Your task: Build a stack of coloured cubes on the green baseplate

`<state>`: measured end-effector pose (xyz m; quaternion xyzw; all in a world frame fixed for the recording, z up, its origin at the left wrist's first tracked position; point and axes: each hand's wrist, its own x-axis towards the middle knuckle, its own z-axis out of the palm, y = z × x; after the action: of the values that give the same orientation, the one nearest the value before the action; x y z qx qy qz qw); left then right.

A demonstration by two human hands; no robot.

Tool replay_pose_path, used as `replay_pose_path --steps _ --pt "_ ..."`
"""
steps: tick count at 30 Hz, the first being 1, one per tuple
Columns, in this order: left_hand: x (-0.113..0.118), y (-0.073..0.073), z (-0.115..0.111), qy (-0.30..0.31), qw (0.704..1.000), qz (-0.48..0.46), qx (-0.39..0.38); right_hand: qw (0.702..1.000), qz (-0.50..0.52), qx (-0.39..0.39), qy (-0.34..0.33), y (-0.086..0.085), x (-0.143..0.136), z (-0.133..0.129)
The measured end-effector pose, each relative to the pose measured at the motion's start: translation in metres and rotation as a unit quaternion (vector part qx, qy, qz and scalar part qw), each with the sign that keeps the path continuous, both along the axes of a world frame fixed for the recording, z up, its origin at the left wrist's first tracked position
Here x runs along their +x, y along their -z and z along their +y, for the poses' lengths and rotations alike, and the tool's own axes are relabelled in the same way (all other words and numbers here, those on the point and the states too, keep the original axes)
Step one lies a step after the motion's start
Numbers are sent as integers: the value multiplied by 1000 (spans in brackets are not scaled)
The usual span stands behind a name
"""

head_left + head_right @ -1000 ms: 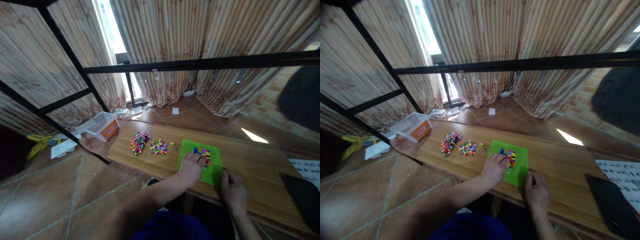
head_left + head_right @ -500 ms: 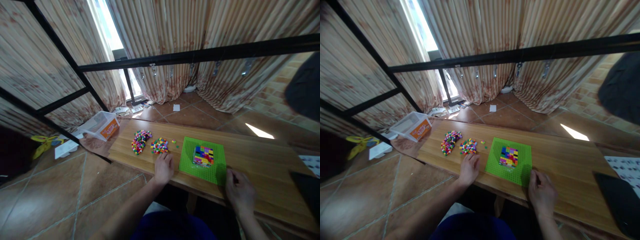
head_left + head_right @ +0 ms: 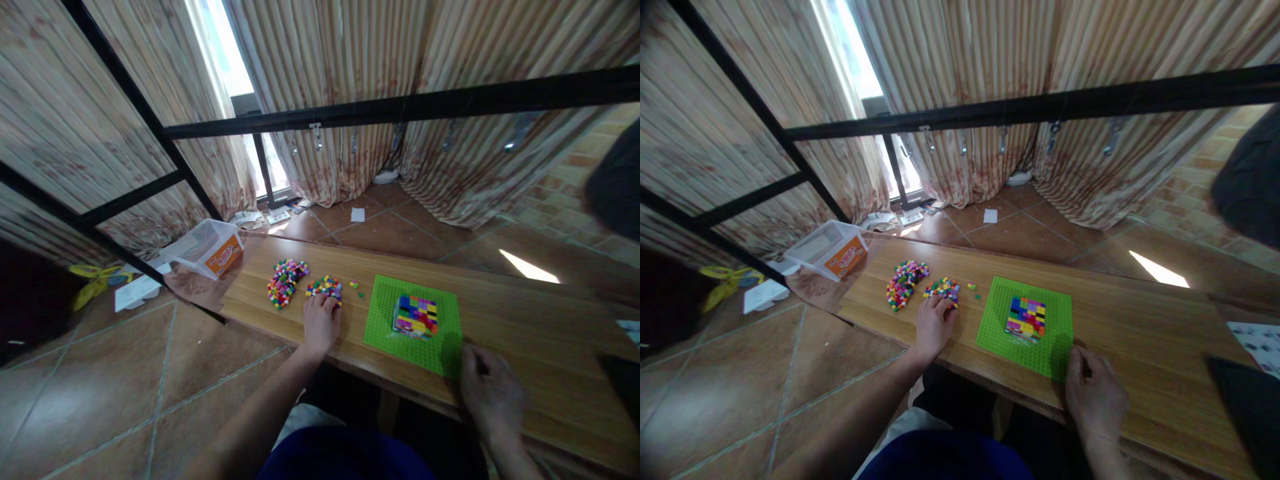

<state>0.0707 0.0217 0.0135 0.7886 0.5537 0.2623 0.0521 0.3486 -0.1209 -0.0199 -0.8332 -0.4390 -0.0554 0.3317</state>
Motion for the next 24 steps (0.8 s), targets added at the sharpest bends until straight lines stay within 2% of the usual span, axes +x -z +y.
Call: replay_pose_path --steps 9,13,18,24 --pt "5 0 -2 7 999 30 16 1000 -11 -10 7 3 2 0" --pt "5 -1 -2 4 1000 14 17 1000 -8 -1 -3 5 4 0" --pt "10 -11 -7 7 995 -96 -15 1000 1 9 -3 6 4 1" --pt "35 -39 -27 111 949 -281 -95 999 15 31 -8 4 0 3"
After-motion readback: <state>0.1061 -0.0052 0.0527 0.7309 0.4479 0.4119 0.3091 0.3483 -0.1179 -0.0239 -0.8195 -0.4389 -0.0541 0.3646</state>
